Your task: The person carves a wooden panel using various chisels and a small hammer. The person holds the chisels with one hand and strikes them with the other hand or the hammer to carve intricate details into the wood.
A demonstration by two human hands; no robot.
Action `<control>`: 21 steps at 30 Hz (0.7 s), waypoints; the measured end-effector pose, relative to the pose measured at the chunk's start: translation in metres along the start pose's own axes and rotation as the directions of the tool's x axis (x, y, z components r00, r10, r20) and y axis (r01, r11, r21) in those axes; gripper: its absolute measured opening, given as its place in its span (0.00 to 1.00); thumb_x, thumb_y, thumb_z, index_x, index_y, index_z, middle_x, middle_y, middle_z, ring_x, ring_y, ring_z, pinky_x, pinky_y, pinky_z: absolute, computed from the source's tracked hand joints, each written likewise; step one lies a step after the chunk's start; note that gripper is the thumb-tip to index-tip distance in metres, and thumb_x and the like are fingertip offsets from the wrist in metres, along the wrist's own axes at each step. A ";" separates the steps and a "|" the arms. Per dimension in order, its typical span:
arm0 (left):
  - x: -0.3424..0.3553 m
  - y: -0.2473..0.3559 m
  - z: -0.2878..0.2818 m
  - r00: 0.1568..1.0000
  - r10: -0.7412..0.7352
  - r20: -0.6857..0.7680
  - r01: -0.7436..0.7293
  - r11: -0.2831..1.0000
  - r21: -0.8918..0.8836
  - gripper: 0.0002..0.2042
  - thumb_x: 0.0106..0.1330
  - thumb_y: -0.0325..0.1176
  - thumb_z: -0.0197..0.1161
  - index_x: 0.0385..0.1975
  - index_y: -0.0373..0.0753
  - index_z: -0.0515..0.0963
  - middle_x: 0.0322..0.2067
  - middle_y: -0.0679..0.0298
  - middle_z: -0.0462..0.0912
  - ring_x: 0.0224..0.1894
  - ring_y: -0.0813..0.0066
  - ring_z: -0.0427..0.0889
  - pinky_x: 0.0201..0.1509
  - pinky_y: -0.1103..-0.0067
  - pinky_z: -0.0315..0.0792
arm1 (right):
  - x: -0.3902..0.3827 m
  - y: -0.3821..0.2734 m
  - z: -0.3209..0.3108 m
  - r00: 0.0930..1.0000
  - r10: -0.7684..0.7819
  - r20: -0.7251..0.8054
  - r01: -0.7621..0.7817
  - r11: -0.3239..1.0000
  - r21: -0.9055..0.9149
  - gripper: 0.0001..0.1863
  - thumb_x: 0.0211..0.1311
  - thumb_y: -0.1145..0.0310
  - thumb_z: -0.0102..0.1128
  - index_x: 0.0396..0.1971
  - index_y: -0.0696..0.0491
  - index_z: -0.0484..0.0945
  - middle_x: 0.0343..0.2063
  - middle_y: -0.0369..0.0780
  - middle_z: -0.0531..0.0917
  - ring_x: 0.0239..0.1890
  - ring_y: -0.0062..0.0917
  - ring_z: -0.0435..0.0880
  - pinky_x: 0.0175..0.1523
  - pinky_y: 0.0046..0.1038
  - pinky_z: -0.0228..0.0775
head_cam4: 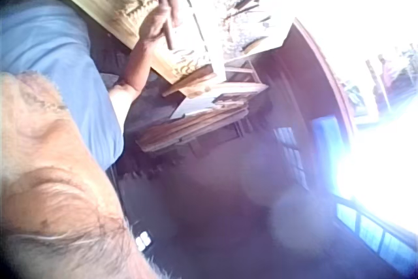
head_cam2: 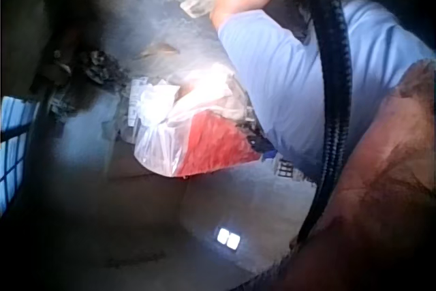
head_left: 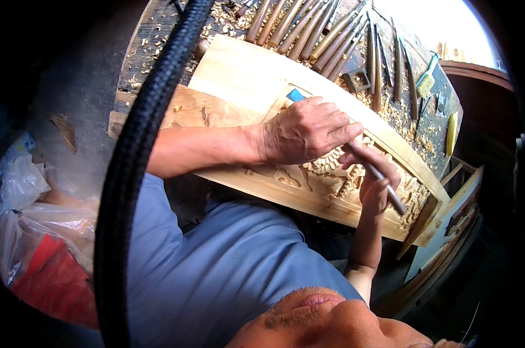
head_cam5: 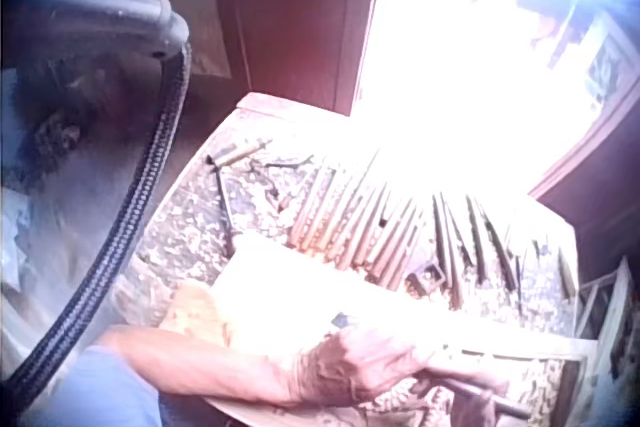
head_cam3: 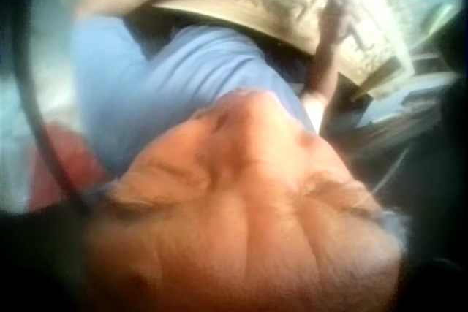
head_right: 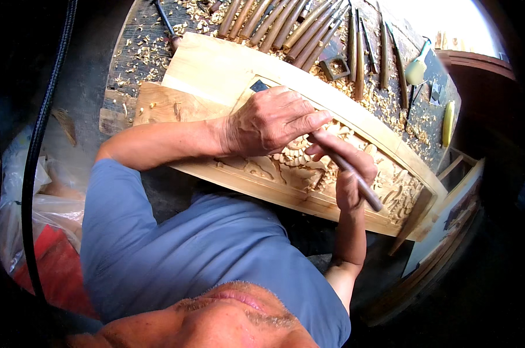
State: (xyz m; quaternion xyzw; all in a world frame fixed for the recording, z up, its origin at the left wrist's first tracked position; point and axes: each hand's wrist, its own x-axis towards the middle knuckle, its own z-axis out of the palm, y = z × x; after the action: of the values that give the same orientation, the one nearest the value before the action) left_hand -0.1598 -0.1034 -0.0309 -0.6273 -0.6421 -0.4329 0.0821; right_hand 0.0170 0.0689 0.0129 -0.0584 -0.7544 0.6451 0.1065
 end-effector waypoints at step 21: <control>0.007 -0.007 0.007 0.975 -0.219 0.035 0.221 0.970 -0.105 0.28 0.60 0.25 0.70 0.64 0.34 0.78 0.46 0.54 0.83 0.50 0.53 0.85 0.56 0.62 0.80 | 0.040 0.004 -0.011 0.957 0.280 -0.076 -0.264 0.949 0.174 0.28 0.86 0.59 0.49 0.57 0.74 0.82 0.45 0.59 0.91 0.40 0.39 0.94 0.48 0.37 0.89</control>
State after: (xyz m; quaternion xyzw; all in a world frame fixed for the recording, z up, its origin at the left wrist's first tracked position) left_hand -0.1643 -0.0922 -0.0335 -0.5609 -0.6842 -0.4661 -0.0078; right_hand -0.0197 0.0893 0.0137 -0.1853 -0.6778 0.7091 0.0586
